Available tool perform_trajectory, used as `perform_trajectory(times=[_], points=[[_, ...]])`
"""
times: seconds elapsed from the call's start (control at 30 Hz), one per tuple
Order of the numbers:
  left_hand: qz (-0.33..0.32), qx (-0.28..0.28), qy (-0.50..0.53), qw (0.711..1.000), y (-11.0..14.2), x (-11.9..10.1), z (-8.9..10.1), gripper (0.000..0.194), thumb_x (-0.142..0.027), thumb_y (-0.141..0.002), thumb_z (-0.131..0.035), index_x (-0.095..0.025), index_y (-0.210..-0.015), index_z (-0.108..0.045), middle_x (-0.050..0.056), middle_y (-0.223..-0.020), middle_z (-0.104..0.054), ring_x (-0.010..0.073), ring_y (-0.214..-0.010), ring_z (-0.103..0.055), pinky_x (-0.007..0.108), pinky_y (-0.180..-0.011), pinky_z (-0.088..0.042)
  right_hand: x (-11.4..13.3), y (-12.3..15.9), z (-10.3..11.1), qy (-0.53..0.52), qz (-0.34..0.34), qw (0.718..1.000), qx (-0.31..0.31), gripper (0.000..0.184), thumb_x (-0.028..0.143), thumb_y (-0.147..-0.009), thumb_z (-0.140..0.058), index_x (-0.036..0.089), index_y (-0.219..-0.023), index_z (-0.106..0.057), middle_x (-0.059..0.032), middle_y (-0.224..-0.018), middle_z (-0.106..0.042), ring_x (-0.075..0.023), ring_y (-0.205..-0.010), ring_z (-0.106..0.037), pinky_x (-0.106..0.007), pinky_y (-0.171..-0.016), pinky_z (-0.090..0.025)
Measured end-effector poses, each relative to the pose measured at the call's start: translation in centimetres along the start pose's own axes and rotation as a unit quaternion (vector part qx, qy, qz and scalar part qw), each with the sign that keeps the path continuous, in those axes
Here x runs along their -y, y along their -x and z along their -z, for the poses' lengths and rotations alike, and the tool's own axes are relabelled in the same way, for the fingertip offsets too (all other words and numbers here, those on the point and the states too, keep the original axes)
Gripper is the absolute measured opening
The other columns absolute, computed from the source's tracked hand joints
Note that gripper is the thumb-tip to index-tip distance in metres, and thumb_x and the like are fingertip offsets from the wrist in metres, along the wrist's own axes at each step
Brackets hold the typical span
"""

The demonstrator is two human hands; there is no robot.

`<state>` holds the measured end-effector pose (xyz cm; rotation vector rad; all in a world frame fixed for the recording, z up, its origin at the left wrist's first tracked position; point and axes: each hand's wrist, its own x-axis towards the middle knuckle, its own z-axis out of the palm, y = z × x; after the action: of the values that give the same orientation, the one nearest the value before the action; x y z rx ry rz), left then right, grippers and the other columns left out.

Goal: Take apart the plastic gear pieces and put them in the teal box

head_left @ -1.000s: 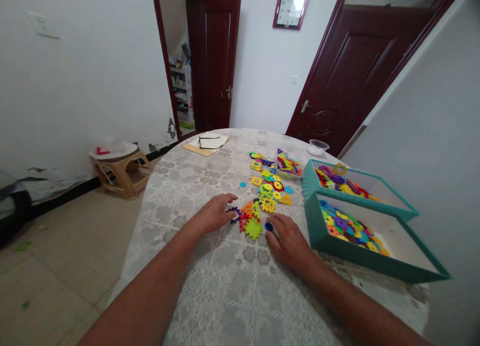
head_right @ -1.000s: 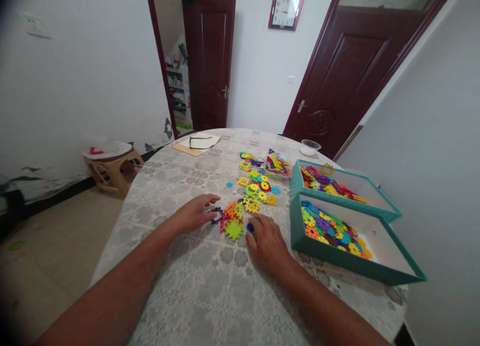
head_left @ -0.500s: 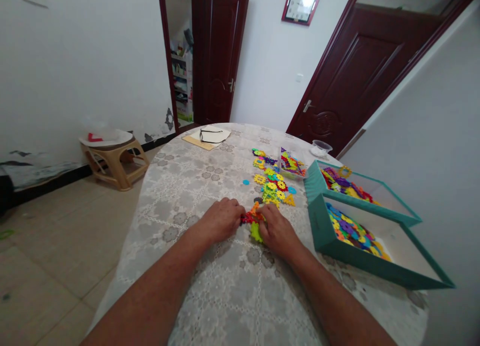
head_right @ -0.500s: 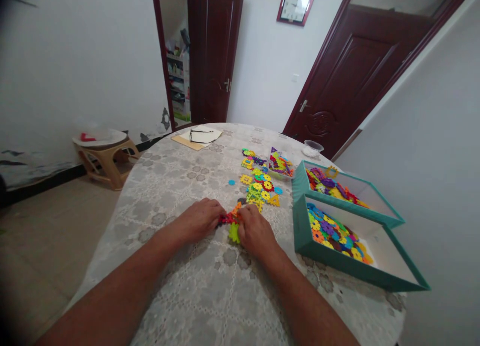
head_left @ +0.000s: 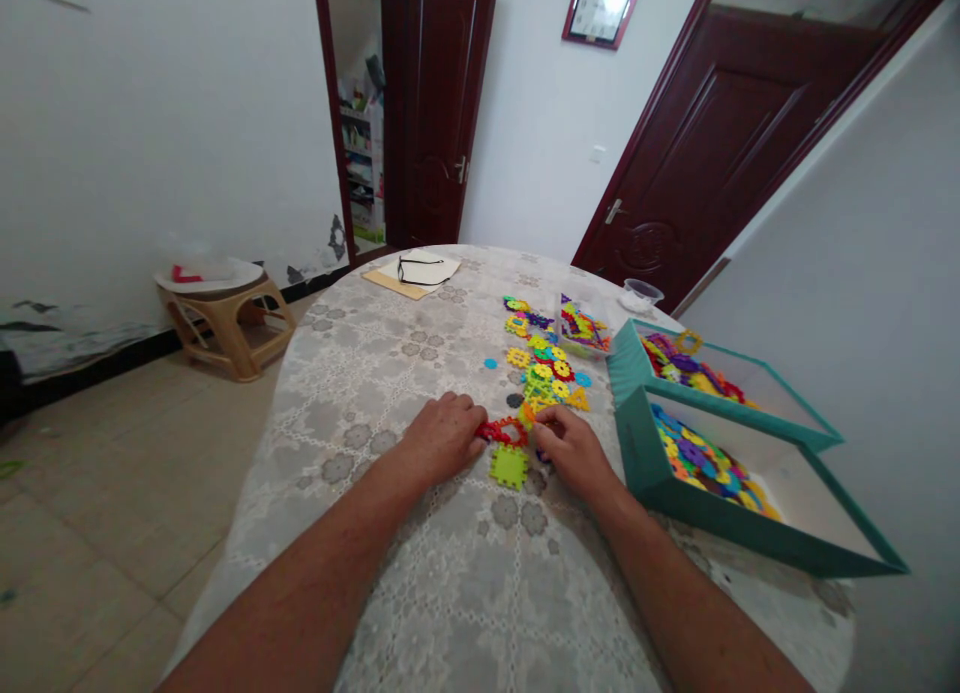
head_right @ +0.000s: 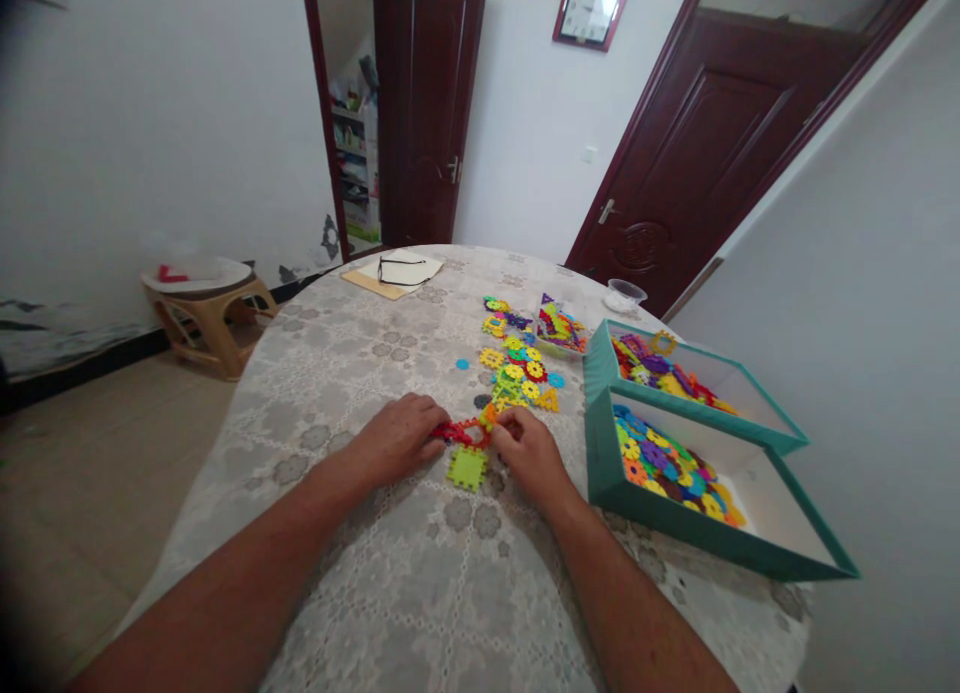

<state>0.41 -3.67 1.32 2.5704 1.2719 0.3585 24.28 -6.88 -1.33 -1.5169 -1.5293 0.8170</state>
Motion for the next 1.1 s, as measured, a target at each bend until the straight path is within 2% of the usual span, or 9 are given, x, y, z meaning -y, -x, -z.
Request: perform_trajectory(times=[0.07,0.13,0.2,0.27,0.5,0.6,0.77,1.0,1.1], points=[[0.000,-0.006,-0.013,1.000,-0.1,0.0,-0.3,0.019,-0.026,-0.090,-0.062,-0.023,-0.105,-0.073,0.013,-0.109,-0.070,0.0301,-0.107,-0.061,0.042,-0.093,-0.048,0.0,-0.3,0.1,-0.137,-0.072,0.988,0.002,0.024,0.042,-0.082,-0.070,0.021,-0.090,-0.061,0.0038,-0.069,-0.059,-0.0141,-0.058,-0.054,-0.027,-0.056,-0.044],[-0.003,-0.011,-0.020,1.000,-0.2,0.0,-0.5,0.018,-0.027,-0.092,-0.060,-0.022,-0.104,-0.073,0.013,-0.109,-0.070,0.0302,-0.106,-0.061,0.042,-0.092,-0.048,0.1,-0.5,0.3,-0.264,-0.123,0.957,0.006,0.032,0.043,-0.075,-0.078,0.022,-0.090,-0.060,0.0046,-0.070,-0.060,-0.0127,-0.057,-0.055,-0.025,-0.053,-0.044],[-0.006,-0.013,-0.028,0.999,-0.3,0.0,-0.6,0.017,-0.028,-0.094,-0.059,-0.022,-0.103,-0.072,0.014,-0.108,-0.070,0.0309,-0.106,-0.060,0.043,-0.090,-0.048,0.4,-0.5,0.4,-0.344,-0.145,0.927,0.015,0.036,0.040,-0.071,-0.083,0.021,-0.090,-0.060,0.0050,-0.071,-0.060,-0.0107,-0.056,-0.055,-0.022,-0.050,-0.043],[-0.006,-0.018,-0.036,0.999,-0.5,0.0,-0.7,0.018,-0.030,-0.097,-0.056,-0.021,-0.102,-0.071,0.014,-0.108,-0.070,0.0314,-0.106,-0.060,0.043,-0.089,-0.048,0.7,-0.5,0.5,-0.377,-0.155,0.913,0.026,0.036,0.036,-0.069,-0.085,0.020,-0.090,-0.060,0.0052,-0.070,-0.059,-0.0093,-0.056,-0.054,-0.020,-0.049,-0.043],[0.021,-0.049,-0.019,0.998,-0.9,0.2,-0.4,0.026,-0.026,-0.102,-0.044,-0.020,-0.100,-0.069,0.013,-0.104,-0.069,0.0283,-0.101,-0.061,0.041,-0.092,-0.047,0.4,-0.7,0.5,-0.393,-0.179,0.902,-0.001,0.035,0.026,-0.067,-0.087,0.021,-0.091,-0.061,0.0040,-0.073,-0.062,-0.0111,-0.061,-0.062,-0.022,-0.055,-0.056],[-0.006,-0.055,0.031,0.998,-0.8,0.1,-0.1,0.025,-0.025,-0.102,-0.044,-0.019,-0.101,-0.068,0.012,-0.105,-0.069,0.0263,-0.100,-0.062,0.039,-0.094,-0.047,0.1,-0.8,0.4,-0.398,-0.180,0.900,-0.001,0.036,0.026,-0.068,-0.088,0.021,-0.093,-0.063,0.0034,-0.075,-0.064,-0.0120,-0.064,-0.066,-0.024,-0.061,-0.060],[-0.090,-0.051,0.074,0.992,-0.9,-0.2,-0.8,0.019,-0.021,-0.098,-0.050,-0.021,-0.100,-0.068,0.009,-0.109,-0.071,0.0238,-0.108,-0.062,0.035,-0.100,-0.046,0.4,-0.4,0.0,-0.407,-0.165,0.898,0.037,0.036,0.027,-0.070,-0.090,0.019,-0.095,-0.065,0.0016,-0.078,-0.068,-0.0113,-0.066,-0.068,-0.023,-0.064,-0.060],[-0.063,-0.067,0.051,0.994,-1.4,-0.7,-2.1,0.015,-0.022,-0.097,-0.053,-0.021,-0.097,-0.069,0.008,-0.100,-0.073,0.0240,-0.097,-0.064,0.036,-0.089,-0.046,1.2,0.3,-0.5,-0.393,-0.128,0.906,0.091,0.034,0.033,-0.073,-0.088,0.019,-0.096,-0.066,-0.0005,-0.080,-0.070,-0.0121,-0.067,-0.066,-0.025,-0.066,-0.058],[-0.065,-0.099,0.075,0.990,-1.2,-1.0,-1.9,0.014,-0.022,-0.097,-0.054,-0.021,-0.098,-0.068,0.007,-0.101,-0.072,0.0235,-0.098,-0.064,0.036,-0.090,-0.046,1.9,0.6,-0.5,-0.352,-0.085,0.927,0.099,0.033,0.035,-0.075,-0.086,0.021,-0.097,-0.066,-0.0003,-0.087,-0.071,-0.0138,-0.071,-0.066,-0.028,-0.071,-0.058]])
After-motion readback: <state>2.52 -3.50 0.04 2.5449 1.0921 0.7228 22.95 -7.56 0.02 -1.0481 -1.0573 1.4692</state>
